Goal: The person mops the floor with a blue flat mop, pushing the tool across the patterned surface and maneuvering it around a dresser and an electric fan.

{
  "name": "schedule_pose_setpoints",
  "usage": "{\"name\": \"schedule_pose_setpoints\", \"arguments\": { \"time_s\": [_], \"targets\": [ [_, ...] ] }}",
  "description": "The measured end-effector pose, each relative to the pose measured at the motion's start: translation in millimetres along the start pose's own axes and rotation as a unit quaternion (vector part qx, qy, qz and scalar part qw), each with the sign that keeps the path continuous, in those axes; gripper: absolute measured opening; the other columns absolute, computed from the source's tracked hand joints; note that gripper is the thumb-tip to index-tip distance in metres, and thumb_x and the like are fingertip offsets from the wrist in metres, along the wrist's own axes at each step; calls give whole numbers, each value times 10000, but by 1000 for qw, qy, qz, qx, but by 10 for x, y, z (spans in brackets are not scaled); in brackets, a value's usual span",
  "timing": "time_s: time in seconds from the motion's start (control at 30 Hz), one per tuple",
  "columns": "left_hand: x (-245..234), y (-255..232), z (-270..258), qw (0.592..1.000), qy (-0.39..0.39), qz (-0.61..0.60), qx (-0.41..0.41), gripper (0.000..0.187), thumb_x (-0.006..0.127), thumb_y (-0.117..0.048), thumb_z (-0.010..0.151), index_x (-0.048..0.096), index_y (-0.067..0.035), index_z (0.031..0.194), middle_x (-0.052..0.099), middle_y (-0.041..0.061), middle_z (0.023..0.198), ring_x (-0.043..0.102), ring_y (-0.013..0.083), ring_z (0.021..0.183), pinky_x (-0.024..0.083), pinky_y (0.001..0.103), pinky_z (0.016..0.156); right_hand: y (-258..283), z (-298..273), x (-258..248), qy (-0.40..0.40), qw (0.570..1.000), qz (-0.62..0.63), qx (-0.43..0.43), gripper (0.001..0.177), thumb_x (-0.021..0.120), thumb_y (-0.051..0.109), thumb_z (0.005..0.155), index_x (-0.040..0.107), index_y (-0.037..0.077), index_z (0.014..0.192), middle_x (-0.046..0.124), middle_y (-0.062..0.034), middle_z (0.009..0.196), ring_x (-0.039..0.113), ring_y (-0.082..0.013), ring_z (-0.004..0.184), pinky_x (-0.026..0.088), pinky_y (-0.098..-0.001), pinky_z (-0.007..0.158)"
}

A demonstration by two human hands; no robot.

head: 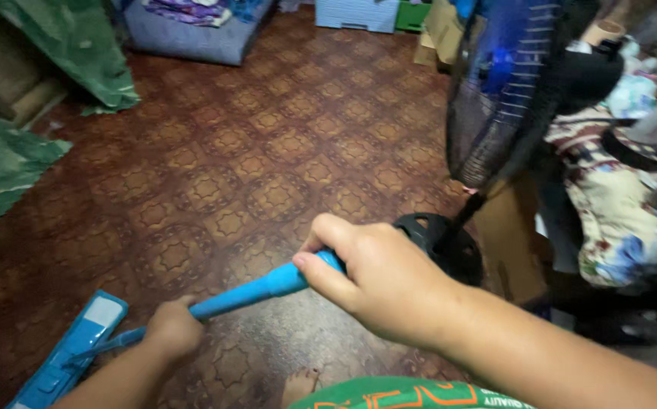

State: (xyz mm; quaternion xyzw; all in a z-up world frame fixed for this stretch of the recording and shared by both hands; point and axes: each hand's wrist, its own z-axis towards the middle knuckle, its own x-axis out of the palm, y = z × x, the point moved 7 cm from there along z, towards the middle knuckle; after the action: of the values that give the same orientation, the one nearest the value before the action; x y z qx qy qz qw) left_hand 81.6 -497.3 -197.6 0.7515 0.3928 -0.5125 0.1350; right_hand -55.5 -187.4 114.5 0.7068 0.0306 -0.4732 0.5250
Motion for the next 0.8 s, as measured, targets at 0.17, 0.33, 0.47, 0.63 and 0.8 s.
{"name": "schedule_pose_setpoints", "arguments": {
  "time_s": [0.17,0.33,0.47,0.63,0.8],
  "targets": [
    [-89,-752,-106,998,20,-32,56,286,774,-227,853,758,-141,1125,762,196,1050,735,389,998,571,464,867,-137,-256,-348,-45,997,-33,53,264,641,389,897,684,132,938,684,-108,632,698,-289,556,508,-418,515],
    [-71,-1742,-248,985,69,-30,154,239,773,-249,866,752,-93,1046,765,207,985,744,380,949,571,461,837,-217,-815,-651,-83,990,-49,99,265,654,390,887,669,132,946,661,-104,570,668,-297,504,483,-427,482],
    [155,-2632,-368,953,68,13,293,198,783,-228,851,749,-75,972,759,204,968,730,382,943,566,472,829,-236,-1312,-892,-101,982,-46,153,280,669,398,890,652,128,961,639,-78,556,648,-278,487,464,-411,472],
    [584,-3782,-599,889,82,47,448,210,797,-231,835,726,-91,975,725,195,1000,692,389,996,548,470,866,-249,-1905,-1143,-148,935,-69,316,284,691,402,836,665,154,971,623,-87,504,624,-267,467,445,-424,446],
    [846,-4578,-997,837,92,43,537,275,829,-216,781,724,-123,1018,687,196,1069,670,397,1026,543,462,887,-262,-2330,-1220,-221,901,-50,370,252,659,397,902,664,156,976,645,-62,548,643,-238,502,482,-400,436]
  ]
}}
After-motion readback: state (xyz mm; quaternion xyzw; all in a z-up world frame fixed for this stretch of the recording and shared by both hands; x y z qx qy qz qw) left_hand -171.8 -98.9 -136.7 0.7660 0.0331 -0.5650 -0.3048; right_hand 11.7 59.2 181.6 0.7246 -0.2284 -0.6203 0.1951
